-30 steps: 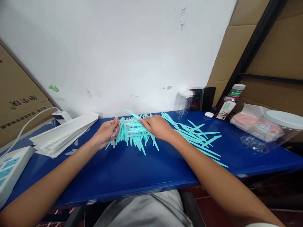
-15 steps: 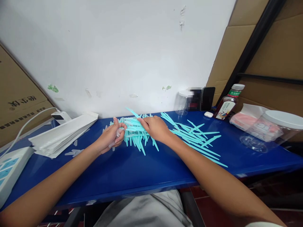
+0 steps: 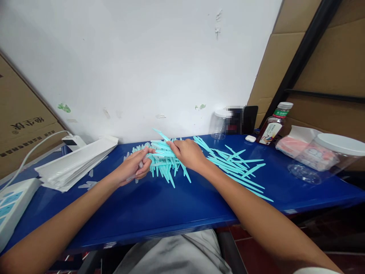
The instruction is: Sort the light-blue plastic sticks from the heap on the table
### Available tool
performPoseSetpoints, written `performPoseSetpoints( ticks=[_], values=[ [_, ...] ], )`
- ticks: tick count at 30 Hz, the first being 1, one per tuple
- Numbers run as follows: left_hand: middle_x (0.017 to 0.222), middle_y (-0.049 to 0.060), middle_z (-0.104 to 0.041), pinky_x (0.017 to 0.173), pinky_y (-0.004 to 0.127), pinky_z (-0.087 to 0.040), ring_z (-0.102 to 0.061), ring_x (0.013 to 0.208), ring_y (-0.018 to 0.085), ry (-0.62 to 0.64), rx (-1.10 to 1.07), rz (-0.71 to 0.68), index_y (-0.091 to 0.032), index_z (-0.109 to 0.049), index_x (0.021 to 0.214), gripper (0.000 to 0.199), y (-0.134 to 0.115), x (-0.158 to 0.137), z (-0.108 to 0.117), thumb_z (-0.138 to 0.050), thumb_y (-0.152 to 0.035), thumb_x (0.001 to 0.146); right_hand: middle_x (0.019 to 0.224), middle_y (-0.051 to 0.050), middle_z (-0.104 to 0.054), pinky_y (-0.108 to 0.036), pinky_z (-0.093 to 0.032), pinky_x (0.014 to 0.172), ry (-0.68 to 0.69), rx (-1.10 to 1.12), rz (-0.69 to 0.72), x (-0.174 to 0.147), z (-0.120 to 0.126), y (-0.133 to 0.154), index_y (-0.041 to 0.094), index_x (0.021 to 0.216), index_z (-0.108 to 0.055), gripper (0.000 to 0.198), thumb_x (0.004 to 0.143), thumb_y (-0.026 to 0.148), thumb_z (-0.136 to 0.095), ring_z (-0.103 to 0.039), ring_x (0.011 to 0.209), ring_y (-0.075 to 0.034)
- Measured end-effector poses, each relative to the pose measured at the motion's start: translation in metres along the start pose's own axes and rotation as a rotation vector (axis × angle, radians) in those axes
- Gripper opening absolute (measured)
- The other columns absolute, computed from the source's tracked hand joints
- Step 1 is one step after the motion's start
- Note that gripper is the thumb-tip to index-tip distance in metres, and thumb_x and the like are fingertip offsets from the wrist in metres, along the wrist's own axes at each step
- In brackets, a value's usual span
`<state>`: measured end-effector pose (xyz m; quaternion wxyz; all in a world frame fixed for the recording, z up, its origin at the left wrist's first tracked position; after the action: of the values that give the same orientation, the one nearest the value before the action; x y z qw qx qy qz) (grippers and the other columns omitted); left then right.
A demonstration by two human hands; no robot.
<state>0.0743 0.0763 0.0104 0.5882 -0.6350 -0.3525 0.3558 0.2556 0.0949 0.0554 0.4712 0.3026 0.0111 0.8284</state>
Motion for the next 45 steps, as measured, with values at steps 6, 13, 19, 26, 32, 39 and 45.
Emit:
performPoseSetpoints(
  ticks=[6, 13, 19, 26, 32, 39, 45],
  values=[
    [0.045, -0.011, -0.039, 0.036, 0.019, -0.025, -0.024, 0.034, 0.009, -0.016, -0.001, -0.016, -0.024, -0.051, 0.113, 0.041, -0.001, -0.001, -0.001, -0.045, -0.063, 0.101, 0.057, -0.002, -0.052, -0.032, -0.020, 0.060, -0.020, -0.010, -0.001, 0.000, 0.003, 0.000, 0.018, 0.068, -0.057, 0.058, 0.110, 0.049, -0.031, -0.037, 0.050, -0.013],
    [0.046, -0.012, -0.039, 0.036, 0.017, -0.022, -0.025, 0.034, 0.008, -0.067, -0.005, -0.023, -0.026, -0.043, 0.096, 0.020, -0.004, -0.001, 0.000, -0.052, -0.043, 0.101, 0.055, -0.001, -0.048, -0.033, -0.019, 0.060, -0.031, 0.013, -0.012, 0.001, 0.003, -0.003, 0.019, 0.065, -0.051, 0.059, 0.110, 0.051, -0.030, -0.034, 0.051, -0.013],
    [0.046, -0.014, -0.035, 0.036, 0.016, -0.017, -0.022, 0.033, 0.008, -0.078, -0.072, 0.004, -0.027, -0.044, 0.104, 0.021, -0.004, 0.000, 0.006, -0.060, -0.025, 0.091, 0.055, 0.001, -0.043, -0.033, -0.018, 0.060, -0.034, 0.048, -0.020, 0.002, 0.006, -0.004, 0.019, 0.064, -0.045, 0.057, 0.110, 0.050, -0.032, -0.031, 0.052, -0.012],
    [0.049, -0.013, -0.035, 0.038, 0.017, -0.021, -0.021, 0.036, 0.006, 0.007, 0.004, -0.083, -0.026, -0.045, 0.108, 0.022, -0.015, -0.003, 0.001, -0.056, -0.044, 0.101, 0.054, 0.003, -0.035, -0.032, -0.017, 0.058, -0.014, 0.178, -0.008, 0.001, 0.002, -0.005, 0.020, 0.062, -0.037, 0.058, 0.109, 0.053, -0.033, -0.029, 0.052, -0.011],
    [0.052, -0.013, -0.036, 0.039, 0.018, -0.024, -0.022, 0.039, 0.007, -0.018, 0.145, -0.190, -0.025, -0.044, 0.121, 0.032, -0.019, -0.004, 0.001, -0.046, -0.053, 0.105, 0.054, 0.002, -0.041, -0.032, -0.017, 0.058, -0.006, 0.103, 0.012, -0.001, 0.002, 0.000, 0.019, 0.063, -0.041, 0.054, 0.109, 0.048, -0.037, -0.031, 0.050, -0.011],
    [0.054, -0.012, -0.035, 0.042, 0.019, -0.026, -0.022, 0.044, 0.009, -0.018, 0.204, -0.240, -0.024, -0.039, 0.139, 0.045, -0.021, -0.007, -0.007, -0.046, -0.052, 0.105, 0.055, 0.001, -0.047, -0.032, -0.017, 0.059, 0.010, 0.079, 0.010, -0.002, 0.001, 0.005, 0.018, 0.064, -0.048, 0.054, 0.109, 0.047, -0.037, -0.035, 0.052, -0.011],
    [0.054, -0.012, -0.035, 0.043, 0.018, -0.026, -0.022, 0.045, 0.009, -0.012, 0.214, -0.236, -0.024, -0.040, 0.134, 0.040, -0.021, -0.007, -0.007, -0.046, -0.052, 0.105, 0.056, 0.000, -0.049, -0.031, -0.018, 0.059, 0.004, 0.055, 0.001, -0.002, 0.002, 0.004, 0.018, 0.064, -0.052, 0.056, 0.109, 0.048, -0.036, -0.035, 0.051, -0.011]
  ],
)
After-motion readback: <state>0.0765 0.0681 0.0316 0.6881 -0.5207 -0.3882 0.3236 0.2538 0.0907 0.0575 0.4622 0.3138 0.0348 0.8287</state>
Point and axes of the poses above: each hand's wrist, its own x-axis towards the middle knuckle, its own z-axis out of the back of the hand, y = z × x, the point moved 7 cm from there along x, towards the middle knuckle
